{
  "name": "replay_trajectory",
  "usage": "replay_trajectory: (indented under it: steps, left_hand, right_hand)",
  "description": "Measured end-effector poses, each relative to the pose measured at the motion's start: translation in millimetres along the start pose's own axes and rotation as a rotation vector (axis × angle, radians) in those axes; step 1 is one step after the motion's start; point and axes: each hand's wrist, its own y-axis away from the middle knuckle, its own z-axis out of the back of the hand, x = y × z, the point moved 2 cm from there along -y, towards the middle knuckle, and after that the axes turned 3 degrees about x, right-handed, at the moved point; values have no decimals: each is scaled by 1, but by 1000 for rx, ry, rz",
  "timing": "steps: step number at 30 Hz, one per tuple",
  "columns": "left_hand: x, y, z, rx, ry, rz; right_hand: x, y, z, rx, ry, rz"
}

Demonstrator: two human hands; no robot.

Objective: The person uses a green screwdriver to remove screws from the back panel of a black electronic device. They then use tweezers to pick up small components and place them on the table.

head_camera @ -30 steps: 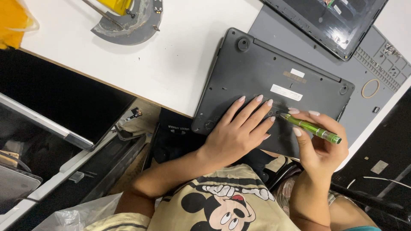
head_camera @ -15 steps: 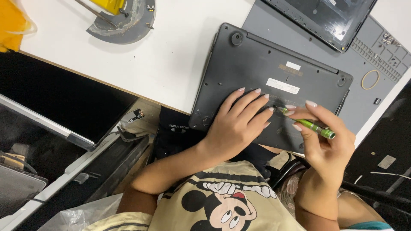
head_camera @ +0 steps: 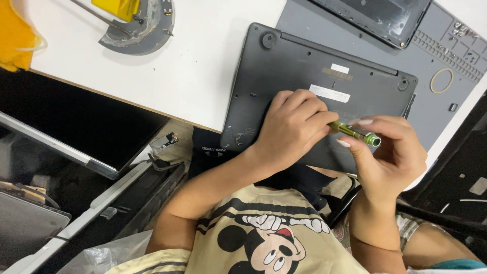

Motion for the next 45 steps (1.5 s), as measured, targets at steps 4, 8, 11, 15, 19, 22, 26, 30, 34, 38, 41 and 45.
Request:
replay_trajectory:
  steps: [4, 8, 11, 15, 19, 22, 26, 30, 34, 38, 41, 45]
  left_hand:
    - [1, -6, 4, 0, 14, -18]
    - [9, -10, 4, 242, 237, 5]
    - [20, -16, 2, 401, 423, -31]
    - [23, -32, 8, 548, 604, -116]
    - [19, -45, 15, 514, 611, -149]
    - [19, -43, 13, 533, 577, -103]
    - [14, -45, 16, 429, 538, -96]
    - [9, -43, 14, 286, 456, -109]
    - [6, -41, 12, 233, 375, -158]
    - [20, -36, 7, 417, 489, -164]
    - [20, -35, 6, 507, 532, -181]
    - [14, -28, 1, 365, 475, -185]
  right_hand:
    - [23, -16, 3, 85, 59, 33]
    - [25, -25, 8, 220, 44, 47]
    - [17, -26, 14, 257, 85, 54]
    - [12, -26, 19, 274, 136, 34]
    - [18, -26, 19, 253, 123, 87]
    - [17, -19, 21, 134, 57, 60]
    - [22, -18, 21, 84, 113, 116]
    - [25, -17, 18, 102, 177, 162]
    - [22, -16, 16, 60, 153, 187]
    - [24, -20, 18, 108, 126, 204]
    - [32, -26, 19, 166, 72, 207]
    - [30, -23, 19, 183, 37, 193]
